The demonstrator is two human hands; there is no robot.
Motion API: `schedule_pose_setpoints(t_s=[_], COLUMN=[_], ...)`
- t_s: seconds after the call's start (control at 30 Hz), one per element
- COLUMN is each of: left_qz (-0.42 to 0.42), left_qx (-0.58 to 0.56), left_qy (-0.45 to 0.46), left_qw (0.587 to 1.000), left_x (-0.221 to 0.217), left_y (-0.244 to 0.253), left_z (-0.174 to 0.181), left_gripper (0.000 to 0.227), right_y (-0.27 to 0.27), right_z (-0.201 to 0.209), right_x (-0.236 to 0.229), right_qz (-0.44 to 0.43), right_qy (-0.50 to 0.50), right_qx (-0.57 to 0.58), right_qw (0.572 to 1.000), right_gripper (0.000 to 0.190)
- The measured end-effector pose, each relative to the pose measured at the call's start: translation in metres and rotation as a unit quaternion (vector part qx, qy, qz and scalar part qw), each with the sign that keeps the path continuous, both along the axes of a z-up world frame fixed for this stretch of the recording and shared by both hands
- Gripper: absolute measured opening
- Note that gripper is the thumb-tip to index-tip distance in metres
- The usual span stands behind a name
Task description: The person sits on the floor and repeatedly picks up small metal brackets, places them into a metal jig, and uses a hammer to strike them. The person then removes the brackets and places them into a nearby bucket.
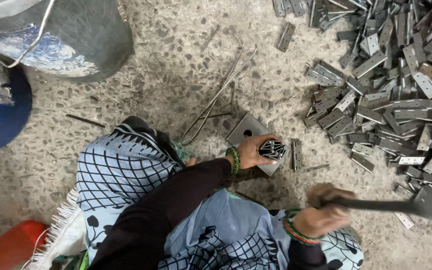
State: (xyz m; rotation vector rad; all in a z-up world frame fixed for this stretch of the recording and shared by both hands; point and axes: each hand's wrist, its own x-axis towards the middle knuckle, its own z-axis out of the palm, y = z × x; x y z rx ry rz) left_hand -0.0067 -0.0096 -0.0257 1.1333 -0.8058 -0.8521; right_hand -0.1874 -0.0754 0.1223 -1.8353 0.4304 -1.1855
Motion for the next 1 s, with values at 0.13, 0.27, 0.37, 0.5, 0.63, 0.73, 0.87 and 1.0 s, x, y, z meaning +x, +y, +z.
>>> schedule_pose_setpoints(t_s=[0.13, 0.27, 0.37, 0.5, 0.63, 0.73, 0.87, 1.0], left_qz=[0.056, 0.007, 0.019, 0.023, 0.024, 0.016, 0.031, 0.008], left_qx=[0.053, 0.055, 0.041, 0.026, 0.045, 0.035, 0.037, 0.048], left_qy=[-0.182, -0.093, -0.111, -0.075, -0.146, -0.122, -0.128, -0.147], left_qw=[0.980, 0.994, 0.993, 0.997, 0.988, 0.992, 0.991, 0.988], left_x=[0.011, 0.009, 0.014, 0.002, 0.009, 0.008, 0.009, 0.012], left_y=[-0.003, 0.001, 0.000, 0.000, -0.004, 0.003, 0.004, 0.001], left_z=[-0.002, -0.002, 0.002, 0.000, 0.004, 0.009, 0.011, 0.005], left_gripper=[0.077, 0.061, 0.064, 0.067, 0.065, 0.061, 0.060, 0.060], right_y=[0.008, -0.002, -0.005, -0.001, -0.011, -0.013, -0.014, -0.023], right_z=[-0.045, -0.050, -0.056, -0.075, -0.072, -0.063, -0.063, -0.071], right_x=[0.016, -0.024, -0.023, -0.014, -0.015, -0.026, -0.027, -0.023], right_qz=[0.009, -0.026, -0.080, -0.054, -0.031, -0.074, -0.054, -0.029], right_qy=[0.451, 0.443, 0.349, 0.378, 0.513, 0.370, 0.411, 0.454], right_qx=[-0.114, -0.055, 0.005, -0.226, 0.104, 0.055, -0.037, -0.025], right_qw=[0.885, 0.894, 0.934, 0.896, 0.852, 0.924, 0.909, 0.890], right_gripper=[0.044, 0.045, 0.048, 0.047, 0.050, 0.054, 0.054, 0.060])
